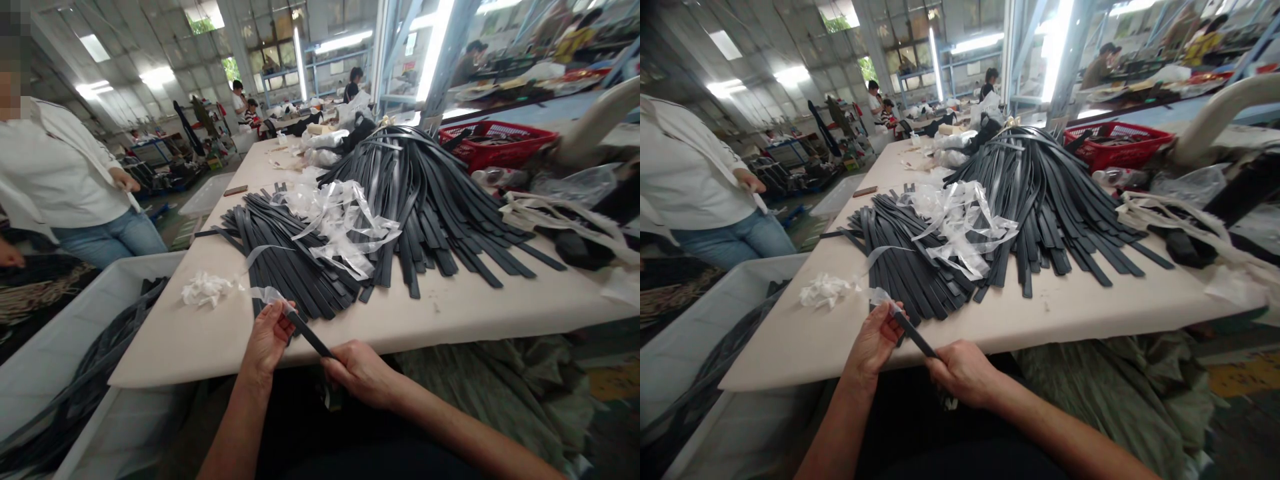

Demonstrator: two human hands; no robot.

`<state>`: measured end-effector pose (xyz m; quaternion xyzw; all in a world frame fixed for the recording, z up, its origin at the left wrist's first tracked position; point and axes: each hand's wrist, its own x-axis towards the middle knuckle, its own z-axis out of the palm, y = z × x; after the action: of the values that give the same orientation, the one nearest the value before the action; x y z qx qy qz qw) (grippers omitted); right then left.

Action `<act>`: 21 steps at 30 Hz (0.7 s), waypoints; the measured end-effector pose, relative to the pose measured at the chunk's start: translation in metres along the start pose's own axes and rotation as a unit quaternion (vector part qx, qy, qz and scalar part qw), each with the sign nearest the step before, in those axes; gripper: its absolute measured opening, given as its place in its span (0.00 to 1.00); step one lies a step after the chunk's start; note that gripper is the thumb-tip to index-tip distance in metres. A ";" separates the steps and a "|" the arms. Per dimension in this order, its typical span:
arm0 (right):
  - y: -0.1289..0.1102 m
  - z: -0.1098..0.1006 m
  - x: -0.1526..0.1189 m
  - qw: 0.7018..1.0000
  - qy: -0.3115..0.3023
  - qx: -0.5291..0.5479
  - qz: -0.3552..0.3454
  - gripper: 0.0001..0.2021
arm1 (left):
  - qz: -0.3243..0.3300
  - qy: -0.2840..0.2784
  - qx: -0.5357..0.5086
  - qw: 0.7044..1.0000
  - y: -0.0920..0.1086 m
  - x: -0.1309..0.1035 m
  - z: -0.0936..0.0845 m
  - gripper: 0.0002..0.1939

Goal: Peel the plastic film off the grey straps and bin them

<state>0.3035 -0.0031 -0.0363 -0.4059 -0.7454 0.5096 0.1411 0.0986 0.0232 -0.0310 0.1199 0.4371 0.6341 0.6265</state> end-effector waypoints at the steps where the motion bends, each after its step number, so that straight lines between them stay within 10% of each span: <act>1: -0.001 0.001 0.001 1.000 -0.013 0.022 0.008 0.19 | 0.000 -0.006 0.002 1.000 -0.001 0.000 0.000 0.19; 9: -0.007 -0.003 0.017 0.971 -0.079 0.228 0.003 0.20 | -0.023 -0.032 0.019 0.999 -0.034 -0.019 0.004 0.21; 16: 0.035 0.002 -0.031 0.971 -0.074 0.226 0.025 0.22 | 0.003 0.000 0.029 1.000 -0.036 -0.026 -0.002 0.21; 21: 0.048 0.009 -0.028 0.963 -0.043 0.263 0.049 0.28 | -0.035 -0.095 0.110 0.989 -0.067 -0.044 -0.005 0.16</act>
<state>0.3378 -0.0222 -0.0763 -0.3684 -0.5698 0.7108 0.1853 0.1493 -0.0297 -0.0636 0.2320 0.4465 0.5455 0.6702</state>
